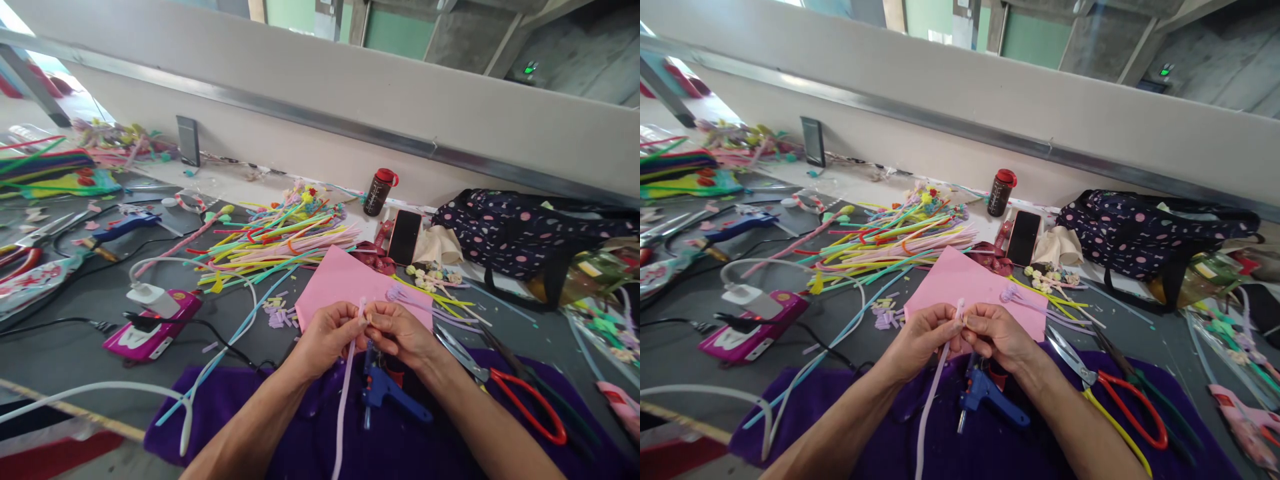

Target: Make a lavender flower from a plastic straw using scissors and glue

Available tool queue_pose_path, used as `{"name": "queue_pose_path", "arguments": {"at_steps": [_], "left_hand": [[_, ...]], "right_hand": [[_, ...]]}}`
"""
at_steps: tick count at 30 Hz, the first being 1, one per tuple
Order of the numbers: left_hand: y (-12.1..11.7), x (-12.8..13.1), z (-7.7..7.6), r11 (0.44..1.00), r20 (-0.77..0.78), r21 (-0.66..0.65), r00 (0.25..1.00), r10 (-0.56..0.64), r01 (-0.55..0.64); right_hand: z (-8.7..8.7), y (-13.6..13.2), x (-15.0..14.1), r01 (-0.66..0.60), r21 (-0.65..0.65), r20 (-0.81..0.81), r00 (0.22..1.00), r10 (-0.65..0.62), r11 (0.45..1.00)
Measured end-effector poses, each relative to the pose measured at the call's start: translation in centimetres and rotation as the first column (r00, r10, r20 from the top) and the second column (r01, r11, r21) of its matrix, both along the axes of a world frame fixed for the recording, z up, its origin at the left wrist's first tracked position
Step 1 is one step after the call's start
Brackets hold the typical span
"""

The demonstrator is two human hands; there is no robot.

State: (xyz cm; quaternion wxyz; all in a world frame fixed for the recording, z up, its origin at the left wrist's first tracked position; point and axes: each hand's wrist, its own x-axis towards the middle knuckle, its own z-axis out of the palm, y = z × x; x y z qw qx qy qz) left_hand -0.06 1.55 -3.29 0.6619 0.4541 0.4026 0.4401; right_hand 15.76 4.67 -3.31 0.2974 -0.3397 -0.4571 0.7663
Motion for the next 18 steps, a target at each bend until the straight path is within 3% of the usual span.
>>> {"name": "queue_pose_path", "arguments": {"at_steps": [4,9,14,18], "left_hand": [[0.1,0.0,0.0,0.997,0.132,-0.071,0.991,-0.002,0.011],[0.1,0.1,0.1,0.978,0.319,-0.191,0.948,-0.016,0.081],[0.2,0.1,0.0,0.971,0.369,-0.217,0.929,-0.018,0.105],[0.1,0.1,0.1,0.968,0.347,-0.229,0.938,-0.020,0.105]], "right_hand": [[0.2,0.0,0.1,0.043,0.059,0.057,0.997,-0.047,0.997],[0.8,0.2,0.8,0.159,0.222,0.139,0.971,-0.193,0.962],[1.8,0.1,1.3,0.185,0.399,0.199,0.939,-0.282,0.898],[2.1,-0.1,1.2,0.124,0.458,0.241,0.936,-0.258,0.880]]}}
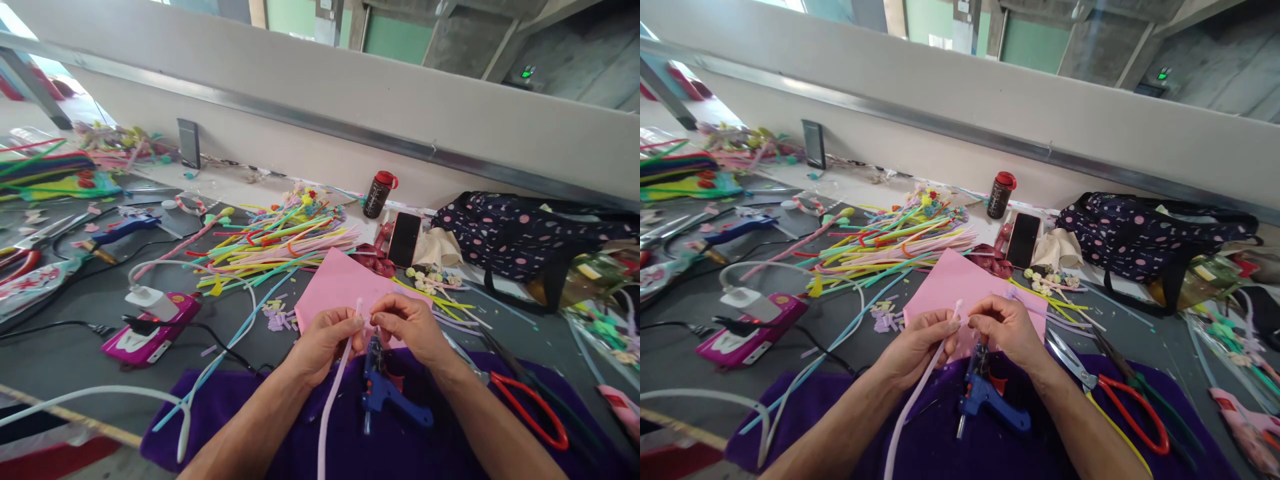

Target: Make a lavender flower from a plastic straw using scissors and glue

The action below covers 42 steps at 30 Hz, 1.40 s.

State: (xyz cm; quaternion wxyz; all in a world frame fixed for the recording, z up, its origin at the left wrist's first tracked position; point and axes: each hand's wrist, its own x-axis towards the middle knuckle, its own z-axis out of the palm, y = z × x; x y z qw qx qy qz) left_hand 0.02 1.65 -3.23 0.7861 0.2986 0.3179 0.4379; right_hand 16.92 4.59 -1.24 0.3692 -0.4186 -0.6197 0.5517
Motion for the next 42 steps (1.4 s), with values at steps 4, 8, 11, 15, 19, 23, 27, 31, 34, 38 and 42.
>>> {"name": "queue_pose_path", "arguments": {"at_steps": [4,8,11,15,19,23,27,31,34,38,42], "left_hand": [[0.0,0.0,0.1,1.000,-0.038,-0.012,0.999,-0.011,0.011],[-0.1,0.0,0.0,1.000,-0.037,-0.005,0.999,-0.028,0.028],[-0.1,0.0,0.0,0.999,-0.043,0.003,0.998,-0.035,0.035],[-0.2,0.0,0.3,0.998,-0.101,0.009,0.993,-0.053,0.054],[-0.1,-0.1,0.6,0.996,-0.247,0.021,0.966,-0.081,0.089],[0.0,-0.2,0.3,0.995,-0.229,0.004,0.969,-0.098,0.102],[0.1,-0.2,-0.1,0.998,-0.177,-0.011,0.982,-0.066,0.065],[0.1,-0.1,0.2,0.999,-0.170,-0.023,0.984,-0.044,0.041],[0.0,-0.1,0.3,0.999,-0.158,-0.018,0.986,-0.048,0.046],[0.0,-0.1,0.3,0.999,-0.157,-0.019,0.986,-0.051,0.048],[0.0,0.0,0.3,0.999,-0.169,-0.016,0.984,-0.052,0.050]], "right_hand": [[-0.4,-0.1,-0.2,-0.055,0.035,0.033,0.998,0.054,0.998],[-0.3,-0.3,-0.2,-0.079,0.108,0.089,0.994,0.069,0.991],[0.4,-0.4,0.0,-0.101,0.171,0.155,0.985,0.075,0.980],[1.2,0.0,1.0,-0.180,0.253,0.256,0.960,0.113,0.950],[1.4,0.9,2.1,-0.169,0.261,0.248,0.963,0.103,0.951],[1.3,0.9,2.2,-0.149,0.279,0.224,0.971,0.086,0.949],[1.5,0.2,1.6,-0.191,0.443,0.280,0.958,0.067,0.876],[1.3,-0.2,1.2,-0.231,0.566,0.309,0.949,0.056,0.791],[1.1,-0.3,1.0,-0.236,0.584,0.308,0.950,0.056,0.777],[0.9,-0.4,0.6,-0.242,0.588,0.326,0.944,0.047,0.772],[1.2,-0.6,0.3,-0.261,0.589,0.377,0.926,0.025,0.765]]}}
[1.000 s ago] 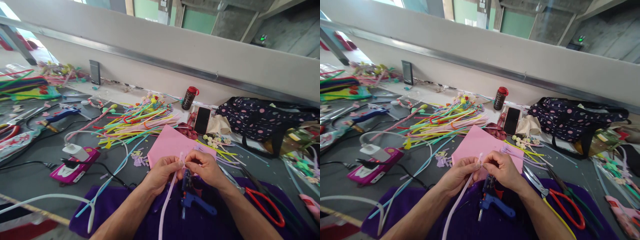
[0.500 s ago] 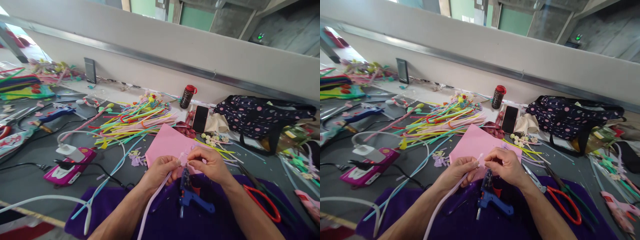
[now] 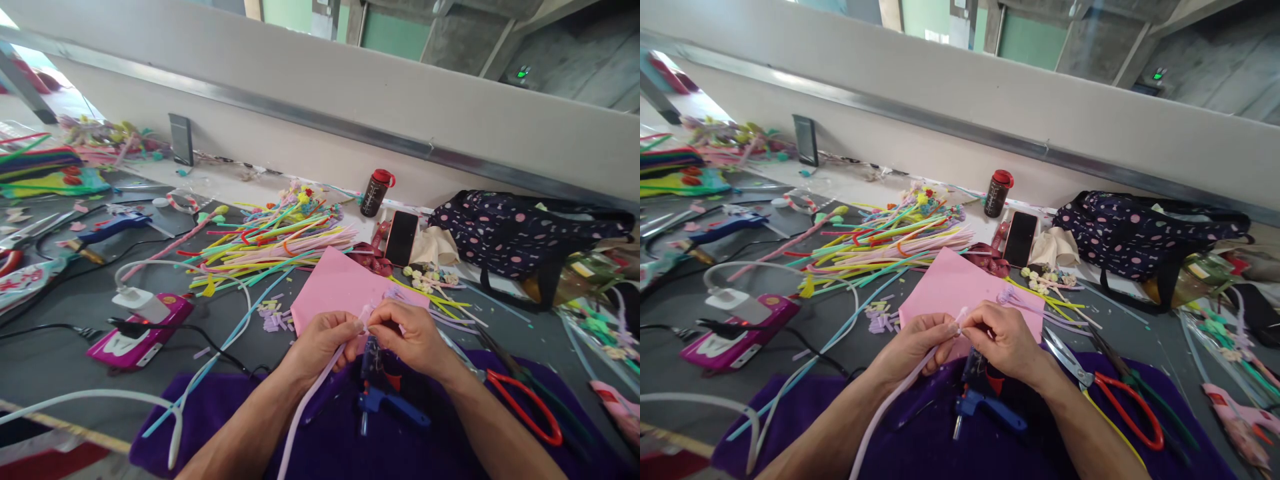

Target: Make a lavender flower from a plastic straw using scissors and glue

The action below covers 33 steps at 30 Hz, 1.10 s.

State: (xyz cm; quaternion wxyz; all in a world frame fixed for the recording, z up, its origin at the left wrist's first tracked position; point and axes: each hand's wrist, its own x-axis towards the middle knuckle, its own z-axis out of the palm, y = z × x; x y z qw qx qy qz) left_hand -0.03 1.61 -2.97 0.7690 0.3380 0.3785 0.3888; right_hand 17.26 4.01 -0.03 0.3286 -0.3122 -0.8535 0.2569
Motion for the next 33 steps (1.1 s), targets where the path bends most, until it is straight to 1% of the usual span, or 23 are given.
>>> {"name": "queue_pose_path", "arguments": {"at_steps": [3,5,7,9,14,20,27,33], "left_hand": [[-0.1,0.1,0.3,0.999,-0.059,0.032,0.998,0.012,-0.010],[-0.2,0.1,0.6,0.998,-0.127,0.057,0.992,0.017,-0.010],[-0.2,0.2,0.9,0.998,-0.184,0.066,0.983,0.009,0.003],[-0.3,0.2,1.1,0.998,-0.212,0.054,0.977,-0.012,0.024],[-0.4,0.3,1.1,0.996,-0.206,0.018,0.975,-0.081,0.087],[-0.4,0.4,1.1,0.995,-0.222,0.015,0.971,-0.088,0.094],[-0.5,0.4,0.9,0.995,-0.209,0.001,0.973,-0.101,0.104],[-0.6,0.5,1.0,0.995,-0.214,0.008,0.972,-0.096,0.100]], "right_hand": [[0.5,0.1,0.5,0.011,0.012,0.046,0.999,-0.011,1.000],[0.8,0.3,1.1,0.046,0.010,0.057,0.997,-0.047,0.999],[1.0,0.7,1.8,0.079,-0.009,0.058,0.995,-0.078,0.997],[1.1,1.1,2.4,0.080,-0.040,0.061,0.995,-0.077,0.996],[0.9,1.5,2.7,0.014,-0.103,0.104,0.995,-0.003,0.995],[1.0,1.5,2.7,-0.049,-0.117,0.165,0.984,0.068,0.992],[1.1,1.5,2.6,-0.068,-0.123,0.190,0.977,0.091,0.990],[1.2,1.4,2.6,-0.074,-0.126,0.204,0.974,0.099,0.989]]}}
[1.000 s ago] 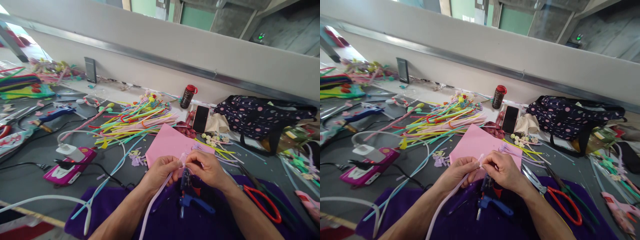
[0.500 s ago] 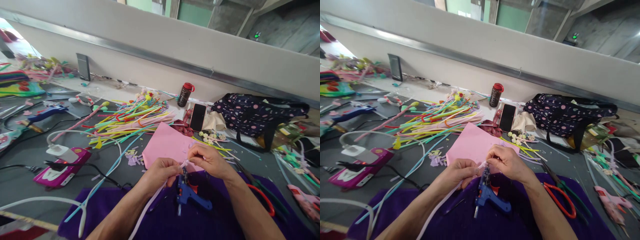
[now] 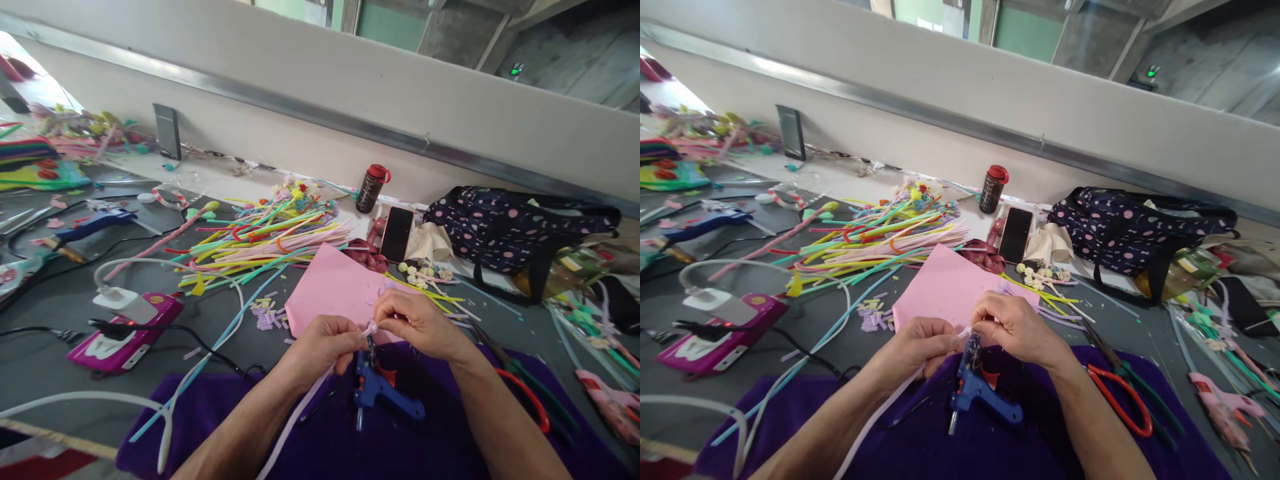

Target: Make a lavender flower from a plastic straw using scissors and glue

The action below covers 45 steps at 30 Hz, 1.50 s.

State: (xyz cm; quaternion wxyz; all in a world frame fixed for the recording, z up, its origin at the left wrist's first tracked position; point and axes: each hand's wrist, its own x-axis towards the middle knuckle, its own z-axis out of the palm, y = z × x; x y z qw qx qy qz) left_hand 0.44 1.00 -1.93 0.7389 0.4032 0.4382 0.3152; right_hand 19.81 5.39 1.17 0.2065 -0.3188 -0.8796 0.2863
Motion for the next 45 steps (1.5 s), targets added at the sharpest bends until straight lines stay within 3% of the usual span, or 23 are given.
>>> {"name": "queue_pose_path", "arguments": {"at_steps": [26,33,38,42,45], "left_hand": [[0.1,-0.1,-0.2,1.000,0.022,0.005,1.000,0.001,-0.001],[0.2,-0.2,-0.3,1.000,0.051,-0.021,0.998,0.020,-0.019],[0.6,-0.8,-0.9,0.997,0.193,-0.064,0.981,-0.019,0.032],[0.7,-1.1,-1.4,0.991,0.331,-0.096,0.942,-0.052,0.089],[0.7,-1.1,-1.4,0.988,0.352,-0.111,0.934,-0.059,0.104]], "right_hand": [[-0.1,-0.3,-0.3,-0.003,0.108,0.060,0.998,-0.003,0.994],[0.0,0.1,0.2,-0.011,0.092,-0.038,0.999,0.015,0.996],[0.6,0.2,1.0,0.093,0.017,-0.166,0.982,-0.089,0.996],[0.6,0.0,0.6,0.074,-0.034,-0.200,0.977,-0.080,0.997],[0.2,-0.3,0.0,0.056,-0.069,-0.205,0.976,-0.069,0.996]]}}
